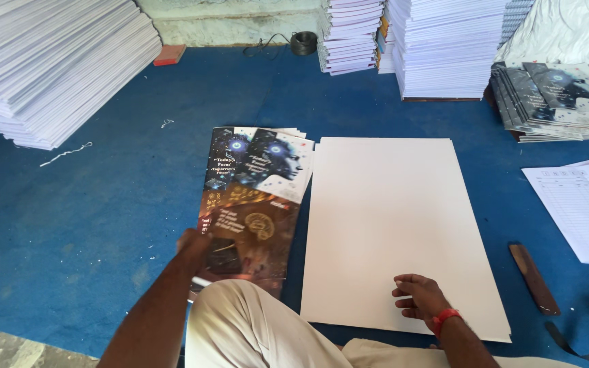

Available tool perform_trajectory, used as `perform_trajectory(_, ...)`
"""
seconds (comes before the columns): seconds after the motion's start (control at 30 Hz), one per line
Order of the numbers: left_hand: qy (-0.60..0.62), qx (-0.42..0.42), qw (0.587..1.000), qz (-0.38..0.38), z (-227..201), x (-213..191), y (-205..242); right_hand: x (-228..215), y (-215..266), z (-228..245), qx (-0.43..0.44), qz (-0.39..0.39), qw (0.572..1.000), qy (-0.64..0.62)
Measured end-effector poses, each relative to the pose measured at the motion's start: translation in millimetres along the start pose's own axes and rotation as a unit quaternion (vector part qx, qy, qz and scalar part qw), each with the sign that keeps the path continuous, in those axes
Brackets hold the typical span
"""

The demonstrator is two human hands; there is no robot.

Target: The person places a printed cover sheet over a stack of blank pages, folds the cover over the spine, and uses a wooden tool to press and crease the fold. The person repeats this process for multiple booklets, stacking the finished items to the side.

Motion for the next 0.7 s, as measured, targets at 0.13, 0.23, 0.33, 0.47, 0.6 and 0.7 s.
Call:
perform_trajectory(0.13, -0.037, -0.039, 0.998, -0.028, 26, -36, 24, 1, 5, 2, 0.010, -0.032, 0.999, 0.039)
perform_trajectory(0.23, -0.055, -0.038, 0.997, -0.032, 38, -59, 43, 2, 5, 2, 0.009, -0.035, 0.998, 0.046)
perform_trajectory(0.33, -0.085, -0.075, 0.993, -0.021, 18, -78, 75, 1, 1, 0, 0.012, -0.035, 0.998, 0.048)
perform_trajectory(0.47, -0.106, -0.074, 0.992, -0.004, -17, -102, 98, -1, -4, -4, 0.006, -0.034, 0.999, 0.042)
perform_trajectory(0.6, -0.079, 0.016, 0.997, 0.009, -47, -78, 78, -3, -8, -8, 0.000, -0.028, 0.999, 0.030)
perform_trajectory(0.7, -0.046, 0.090, 0.995, 0.019, -72, -36, 51, -4, -9, -10, -0.005, -0.026, 0.999, 0.031)
Point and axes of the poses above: each hand's wrist, its own y-axis away from the middle knuckle, its own x-axis out of the palm, z = x × y, the point moved 4 cm from there along -y, towards the middle knuckle, and after that the axes turned 8 degrees about -z, right-handed, at the moved point
